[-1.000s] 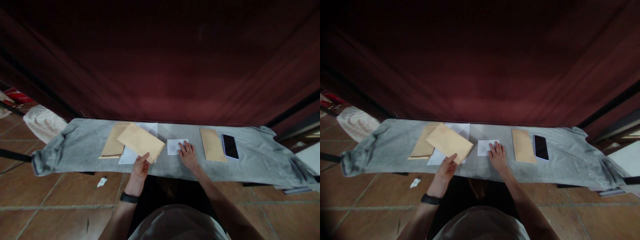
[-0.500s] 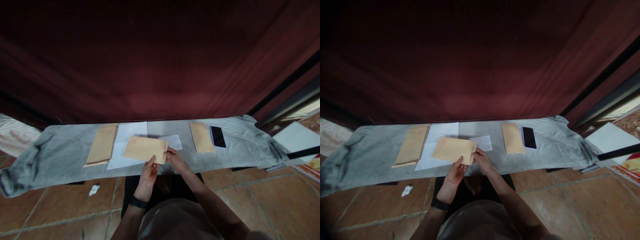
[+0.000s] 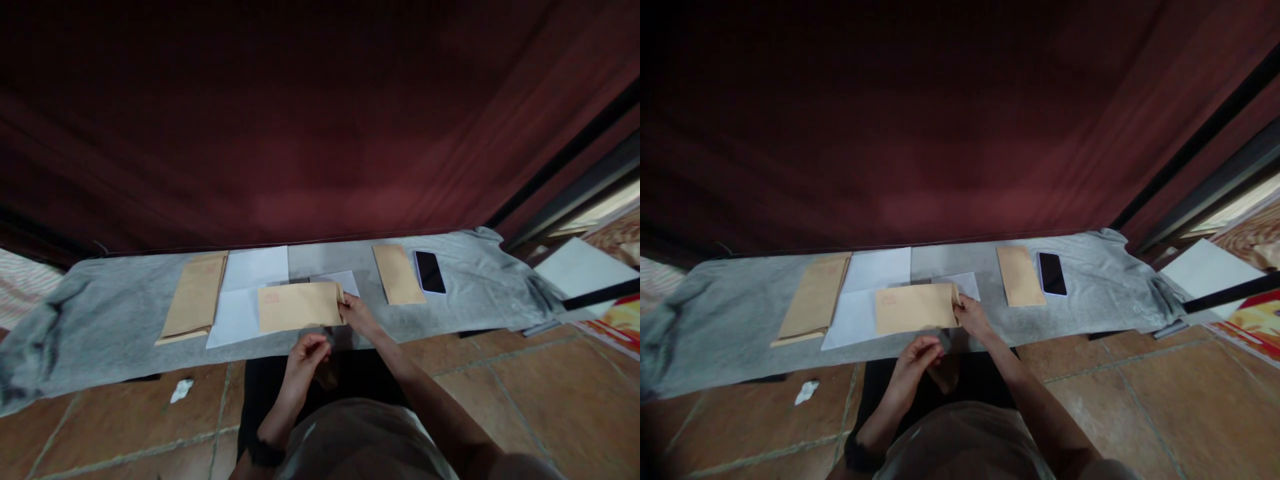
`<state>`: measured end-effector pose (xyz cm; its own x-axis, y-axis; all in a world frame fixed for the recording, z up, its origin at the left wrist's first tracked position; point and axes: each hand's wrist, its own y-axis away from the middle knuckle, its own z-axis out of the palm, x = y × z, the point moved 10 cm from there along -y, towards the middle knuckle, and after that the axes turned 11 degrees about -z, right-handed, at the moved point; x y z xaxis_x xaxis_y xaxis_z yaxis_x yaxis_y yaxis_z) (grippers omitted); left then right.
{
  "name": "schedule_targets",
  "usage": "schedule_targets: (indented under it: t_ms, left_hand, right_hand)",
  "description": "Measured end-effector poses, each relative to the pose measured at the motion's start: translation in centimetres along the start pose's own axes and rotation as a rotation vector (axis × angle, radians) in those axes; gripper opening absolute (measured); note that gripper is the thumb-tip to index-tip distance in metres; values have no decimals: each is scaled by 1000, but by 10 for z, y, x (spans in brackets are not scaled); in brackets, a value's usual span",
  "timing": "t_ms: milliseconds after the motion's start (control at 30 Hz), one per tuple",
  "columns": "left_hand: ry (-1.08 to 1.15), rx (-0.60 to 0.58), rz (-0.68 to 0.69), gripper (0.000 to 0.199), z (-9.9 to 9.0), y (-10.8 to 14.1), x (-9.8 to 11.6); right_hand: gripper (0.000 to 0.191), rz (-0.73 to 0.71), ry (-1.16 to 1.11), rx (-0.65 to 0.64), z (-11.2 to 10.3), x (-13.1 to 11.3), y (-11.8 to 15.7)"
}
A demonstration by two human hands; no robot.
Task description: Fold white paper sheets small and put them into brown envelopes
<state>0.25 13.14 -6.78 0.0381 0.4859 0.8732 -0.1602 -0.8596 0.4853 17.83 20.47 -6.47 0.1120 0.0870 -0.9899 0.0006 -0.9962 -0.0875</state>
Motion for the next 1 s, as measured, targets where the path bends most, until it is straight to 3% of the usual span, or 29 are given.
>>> schedule_targets:
  t_ms: [67, 133, 200, 300, 433, 633, 733, 867, 1000]
  left_hand:
    - [-400, 160, 379, 54, -8, 9, 52]
    - [-834, 219, 609, 86, 2, 9, 84]
    - [-1139, 234, 713, 106, 9, -1, 96]
    - [-1375, 214, 774, 118, 14, -17, 95]
    - [-1426, 199, 843, 114, 19, -19, 92]
    - [-1328, 198, 895, 108, 22, -11, 96]
    - [-1282, 191, 898, 109, 23, -11, 96]
    - [-1273, 202, 886, 110, 26, -14, 95]
    - [-1287, 170, 906, 112, 34, -10, 93]
  right_hand:
    - [24, -31, 42, -21, -5, -3, 2]
    - [27, -51, 59, -33, -7, -6, 5]
    - [27, -60, 69, -34, -7, -9, 9]
    - [28, -67, 85, -25, -10, -13, 14]
    - [27, -30, 41, -1, -16, -7, 19]
    - [16, 103, -63, 48, -24, 10, 22]
    - [22, 16, 42, 119, -40, -10, 23]
    - [25, -193, 249, 254, -68, -59, 35]
    - [27, -179, 202, 52, -62, -73, 41]
